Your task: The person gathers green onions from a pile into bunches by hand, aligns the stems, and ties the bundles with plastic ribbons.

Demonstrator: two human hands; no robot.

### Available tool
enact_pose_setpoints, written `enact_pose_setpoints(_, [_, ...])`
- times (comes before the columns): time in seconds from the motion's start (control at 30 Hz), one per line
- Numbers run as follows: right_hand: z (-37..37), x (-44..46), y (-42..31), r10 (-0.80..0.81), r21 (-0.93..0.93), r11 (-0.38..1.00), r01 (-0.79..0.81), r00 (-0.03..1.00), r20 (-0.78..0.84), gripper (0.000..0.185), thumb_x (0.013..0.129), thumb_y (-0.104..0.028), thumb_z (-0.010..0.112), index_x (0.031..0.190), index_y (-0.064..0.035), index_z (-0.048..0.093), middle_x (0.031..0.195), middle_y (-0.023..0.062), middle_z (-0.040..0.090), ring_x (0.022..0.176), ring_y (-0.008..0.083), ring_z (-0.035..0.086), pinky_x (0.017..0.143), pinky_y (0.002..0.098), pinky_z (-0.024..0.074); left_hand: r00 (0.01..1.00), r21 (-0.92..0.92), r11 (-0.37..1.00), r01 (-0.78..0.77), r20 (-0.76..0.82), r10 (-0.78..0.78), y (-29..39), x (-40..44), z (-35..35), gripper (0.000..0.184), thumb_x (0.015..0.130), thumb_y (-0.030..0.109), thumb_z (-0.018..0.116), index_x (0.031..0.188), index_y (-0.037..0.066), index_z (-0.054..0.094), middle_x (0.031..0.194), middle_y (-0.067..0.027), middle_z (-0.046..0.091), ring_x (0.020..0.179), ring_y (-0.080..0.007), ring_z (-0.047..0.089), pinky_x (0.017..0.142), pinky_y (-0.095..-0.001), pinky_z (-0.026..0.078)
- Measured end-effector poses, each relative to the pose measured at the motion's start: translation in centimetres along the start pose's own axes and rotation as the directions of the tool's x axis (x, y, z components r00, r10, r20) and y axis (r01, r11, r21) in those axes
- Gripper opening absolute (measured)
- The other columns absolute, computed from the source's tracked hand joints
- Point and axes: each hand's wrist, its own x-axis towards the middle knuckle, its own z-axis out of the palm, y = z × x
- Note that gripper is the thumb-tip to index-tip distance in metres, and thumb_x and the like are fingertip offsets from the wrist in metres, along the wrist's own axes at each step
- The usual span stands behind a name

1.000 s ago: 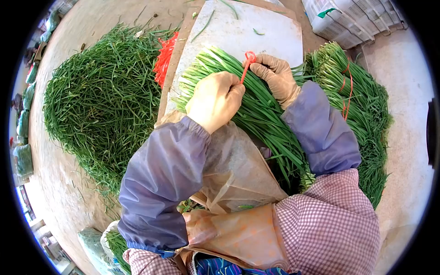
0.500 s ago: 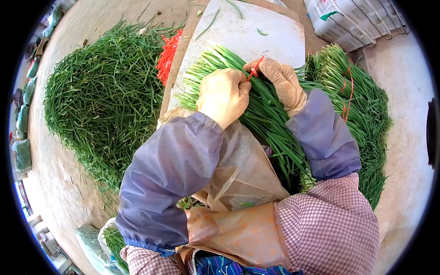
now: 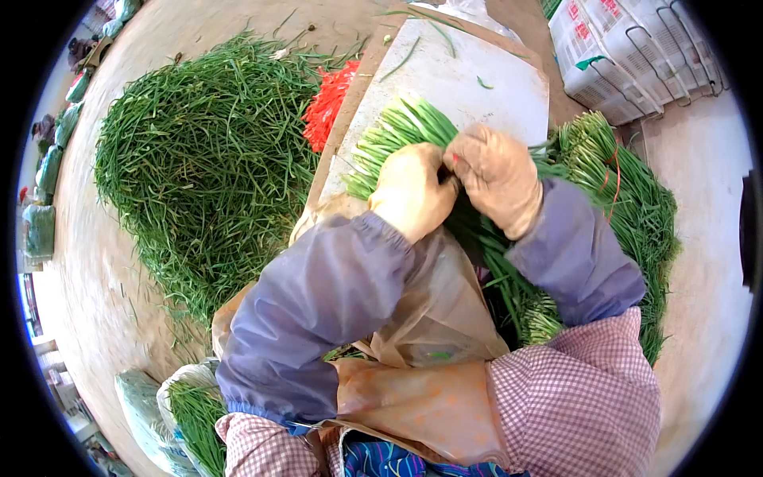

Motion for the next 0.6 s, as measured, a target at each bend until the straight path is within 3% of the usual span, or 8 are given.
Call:
enact_pose_setpoints(0.07, [0.1,-1.2,-0.8,-0.027,0.137,0.99,0.031,0.999,-0.027,0.01,0.086,-0.017,0.062,0.082,-0.0077,0.06,0.081,0.01,0.059,0.076,0.0311,0.061,0.065,0.039,0.0505,0.99,-0.045,0.996,-0.071,0.123,0.076,-0.4,-1.3,-1.7,0.024,0.081,0.014,0.063,0.097,-0.003,0.063,0.094,-0.0232,0.064,0.093,-0.0391,0.063,0.081,-0.0415,0.05])
enact_pose_setpoints(0.1, [0.2,-1.7,-1.2,-0.018,0.246,0.969,0.025,0.999,-0.032,0.008,0.082,-0.014,0.066,0.083,-0.0071,0.061,0.081,0.0096,0.059,0.076,0.0316,0.061,0.064,0.0386,0.05,0.977,-0.097,0.975,-0.199,0.062,0.205,-0.7,-1.9,-2.1,0.022,0.08,0.008,0.061,0.099,-0.003,0.063,0.095,-0.0201,0.065,0.091,-0.0373,0.063,0.082,-0.0416,0.05])
enact_pose_setpoints(0.17, [0.7,-2.7,-2.0,0.046,0.378,0.925,-0.021,0.997,-0.057,0.011,0.078,-0.011,0.071,0.083,-0.0077,0.061,0.081,0.008,0.06,0.075,0.0312,0.06,0.065,0.0392,0.0484,0.995,-0.251,0.964,-0.085,-0.079,0.067,-0.6,-2.7,-2.2,0.015,0.073,0.003,0.059,0.087,0.0,0.065,0.088,-0.0161,0.064,0.087,-0.0357,0.061,0.079,-0.0434,0.05])
enact_pose_setpoints(0.27, [1.5,-2.9,-2.2,-0.09,0.24,0.965,0.103,0.994,-0.065,0.015,0.074,-0.01,0.074,0.083,-0.009,0.061,0.081,0.0063,0.06,0.073,0.0296,0.059,0.066,0.0393,0.0465,0.886,0.166,0.911,-0.378,-0.219,0.408,0.8,-0.3,-4.2,0.018,0.075,0.003,0.058,0.092,0.004,0.066,0.093,-0.0123,0.066,0.09,-0.0311,0.063,0.084,-0.0392,0.049])
enact_pose_setpoints(0.33, [1.5,-2.9,-2.4,-0.089,0.247,0.964,0.102,0.994,-0.062,0.015,0.074,-0.011,0.074,0.082,-0.01,0.061,0.08,0.0054,0.06,0.072,0.0283,0.058,0.066,0.0392,0.0455,0.828,0.396,0.763,-0.511,-0.013,0.561,0.3,1.8,-4.2,0.024,0.08,0.009,0.057,0.102,0.01,0.067,0.102,-0.0073,0.065,0.098,-0.0256,0.061,0.097,-0.0484,0.04])
enact_pose_setpoints(0.37, [1.4,-2.9,-2.4,-0.087,0.251,0.963,0.099,0.994,-0.06,0.015,0.074,-0.012,0.074,0.081,-0.0104,0.061,0.08,0.005,0.06,0.072,0.0276,0.058,0.066,0.0392,0.0449,0.821,0.51,0.685,-0.52,0.078,0.565,-0.4,2.1,-3.7,0.024,0.083,0.013,0.058,0.104,0.011,0.067,0.104,-0.0061,0.065,0.101,-0.0246,0.06,0.101,-0.0533,0.037])
enact_pose_setpoints(0.47, [0.5,-3.0,-1.7,0.048,0.372,0.928,-0.025,0.997,-0.054,0.009,0.08,-0.008,0.07,0.084,-0.0065,0.063,0.079,0.0082,0.061,0.072,0.0283,0.059,0.066,0.0361,0.0473,0.9,0.42,0.812,-0.405,0.029,0.434,-2.8,1.4,-3.1,0.025,0.085,0.023,0.063,0.107,0.01,0.068,0.108,-0.005,0.066,0.107,-0.0263,0.06,0.097,-0.0538,0.039])
enact_pose_setpoints(0.6, [-0.3,-3.0,-0.5,0.227,0.435,0.876,-0.21,0.974,0.013,0.005,0.085,-0.006,0.067,0.086,-0.0029,0.064,0.079,0.0101,0.061,0.07,0.0269,0.059,0.066,0.0335,0.0482,0.96,0.397,0.907,-0.141,-0.17,0.223,-3.6,-1.2,-2.1,0.025,0.089,0.025,0.061,0.11,0.013,0.068,0.11,-0.0051,0.066,0.108,-0.0251,0.06,0.099,-0.0522,0.038])
